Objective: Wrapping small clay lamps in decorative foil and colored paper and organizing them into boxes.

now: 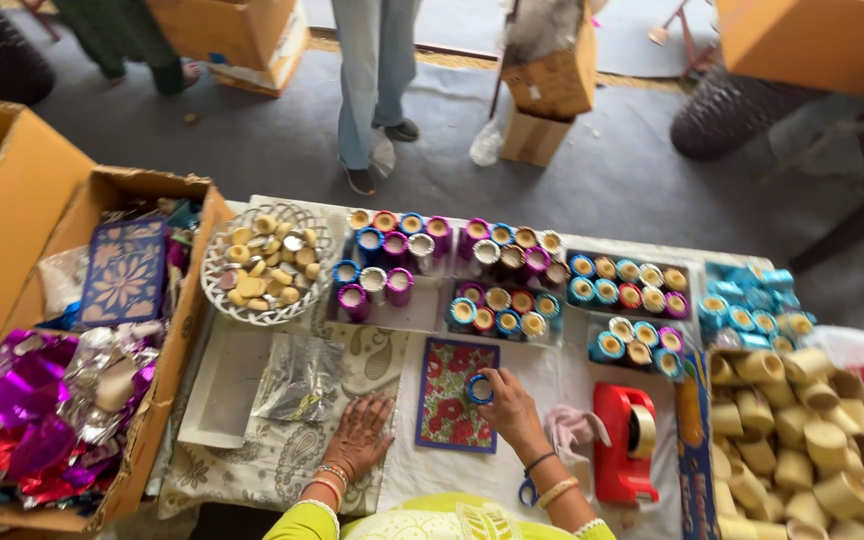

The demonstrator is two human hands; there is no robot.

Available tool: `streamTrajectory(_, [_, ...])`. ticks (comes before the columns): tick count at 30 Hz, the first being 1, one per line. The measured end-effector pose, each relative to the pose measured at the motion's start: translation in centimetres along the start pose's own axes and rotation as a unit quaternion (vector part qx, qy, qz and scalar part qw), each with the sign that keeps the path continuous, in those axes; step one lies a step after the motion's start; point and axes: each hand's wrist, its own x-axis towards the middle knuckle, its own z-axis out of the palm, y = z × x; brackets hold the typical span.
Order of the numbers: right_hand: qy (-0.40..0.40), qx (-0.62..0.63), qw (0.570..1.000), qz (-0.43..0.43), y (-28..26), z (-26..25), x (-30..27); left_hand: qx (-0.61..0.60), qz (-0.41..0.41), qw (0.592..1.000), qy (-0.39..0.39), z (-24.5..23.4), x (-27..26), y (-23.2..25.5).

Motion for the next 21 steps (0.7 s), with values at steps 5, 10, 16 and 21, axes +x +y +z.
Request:
streamTrajectory(5, [0.018, 0.033, 0.999, -0.039, -4.3, -1.2, 3.8, -0.028, 0.001, 1.000, 0.009, 0.8, -0.1, -0.4])
streamTrajectory(10, [-0.006, 0.089, 0.996, -0.021, -9.3, -0.5, 9.5, -0.022, 0.009, 0.999, 0.036, 1.0, -0.3, -0.5])
streamTrajectory(16, [0.057, 0.049, 0.979, -0.188, -10.7, 4.0, 15.0, -0.023, 0.012, 0.998, 0.057, -0.1, -0.3, -0.3])
streamTrajectory(21, [0.006, -0.003, 0.992, -0.123, -11.5, 6.3, 16.5, -0.078, -0.001, 0.997, 0.019, 0.2, -0.4, -0.5])
